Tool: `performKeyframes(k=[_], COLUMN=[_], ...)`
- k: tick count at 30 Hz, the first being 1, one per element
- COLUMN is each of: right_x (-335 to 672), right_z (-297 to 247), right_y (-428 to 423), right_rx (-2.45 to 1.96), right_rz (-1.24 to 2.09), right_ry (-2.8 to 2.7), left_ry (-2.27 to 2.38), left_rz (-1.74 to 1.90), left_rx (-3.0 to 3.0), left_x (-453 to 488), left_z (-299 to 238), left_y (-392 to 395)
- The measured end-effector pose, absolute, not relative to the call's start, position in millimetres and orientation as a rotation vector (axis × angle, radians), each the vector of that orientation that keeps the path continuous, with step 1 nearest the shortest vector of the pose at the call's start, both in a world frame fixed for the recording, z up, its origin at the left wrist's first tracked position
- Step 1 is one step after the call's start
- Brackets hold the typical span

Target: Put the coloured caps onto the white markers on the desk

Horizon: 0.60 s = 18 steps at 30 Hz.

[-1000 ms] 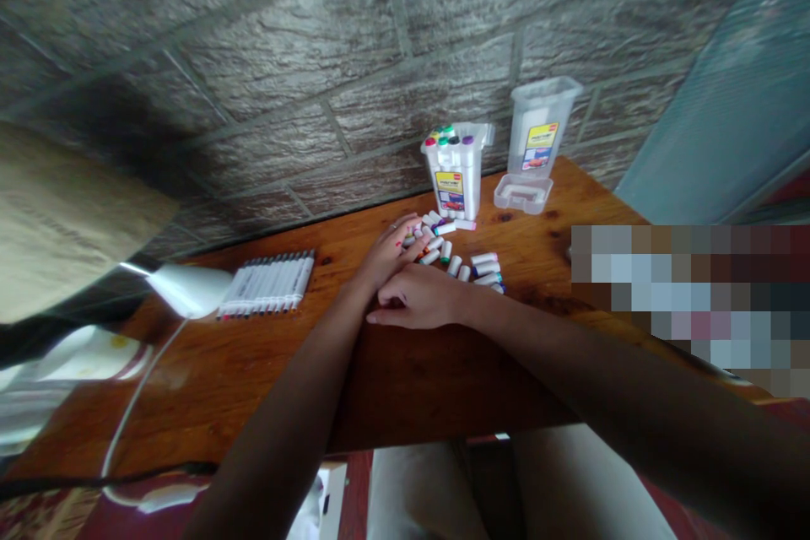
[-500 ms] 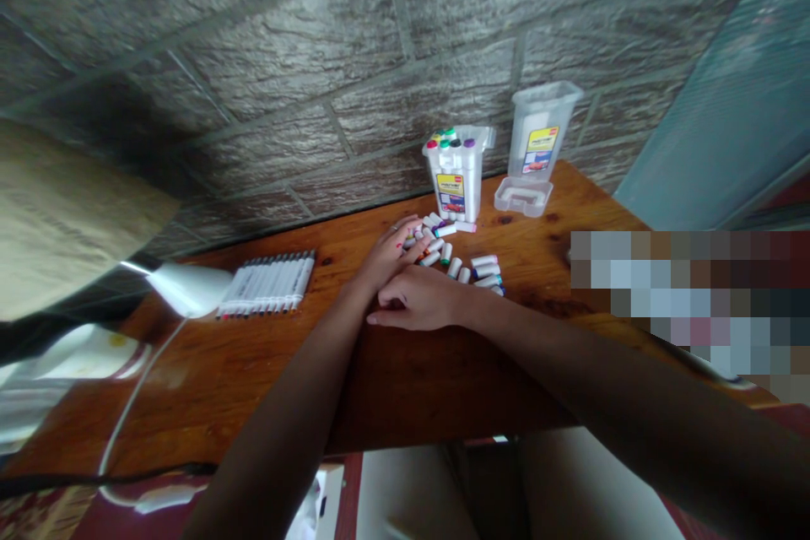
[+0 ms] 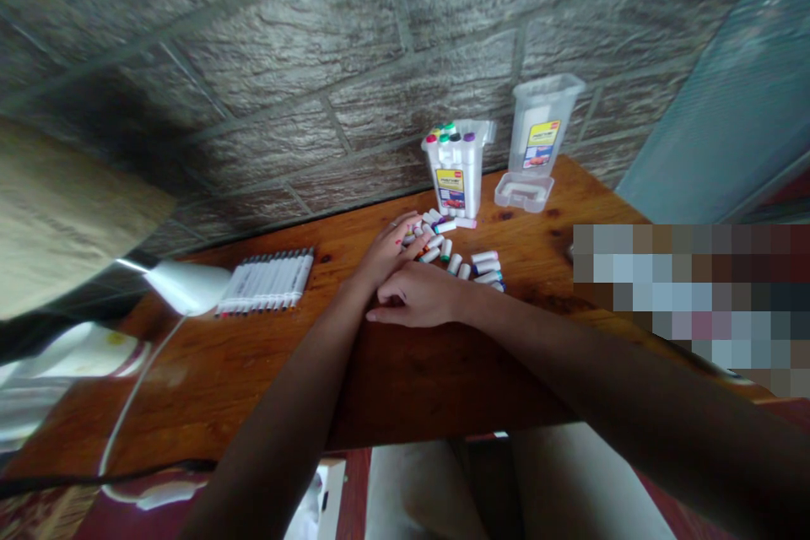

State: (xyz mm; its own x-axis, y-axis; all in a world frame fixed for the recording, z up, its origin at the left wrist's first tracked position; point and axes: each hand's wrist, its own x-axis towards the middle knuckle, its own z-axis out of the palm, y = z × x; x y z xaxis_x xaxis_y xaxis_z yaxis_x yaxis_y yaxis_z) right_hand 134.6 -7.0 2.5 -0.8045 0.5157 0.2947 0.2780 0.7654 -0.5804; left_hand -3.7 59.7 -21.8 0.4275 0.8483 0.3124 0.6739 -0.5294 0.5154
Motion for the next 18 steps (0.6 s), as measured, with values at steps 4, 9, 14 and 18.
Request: performKeyframes(k=[4, 9, 14, 18], right_x=[134.8, 134.6, 134.1, 134.4], right_z=[2.4, 2.4, 1.9, 1.2], right_y=[-7.5, -7.3, -6.8, -6.6], right_rx=[-0.613, -0.595, -0.543, -0.535], right_rz=[0.728, 0.737, 0.720, 0.719], right_ry=[-2.511, -2.506, -2.484, -2.477], left_ry=[1.306, 1.288, 1.266, 1.276], left_rz=[0.782, 0.779, 0.795, 0.780], left_rx=[2.357, 2.368, 2.379, 2.373], left_x=[-3.7, -5.3, -5.9, -6.1], left_z=[-20.1, -22.2, -24.0, -23.2], left_y=[58.8, 60.0, 61.0, 60.9])
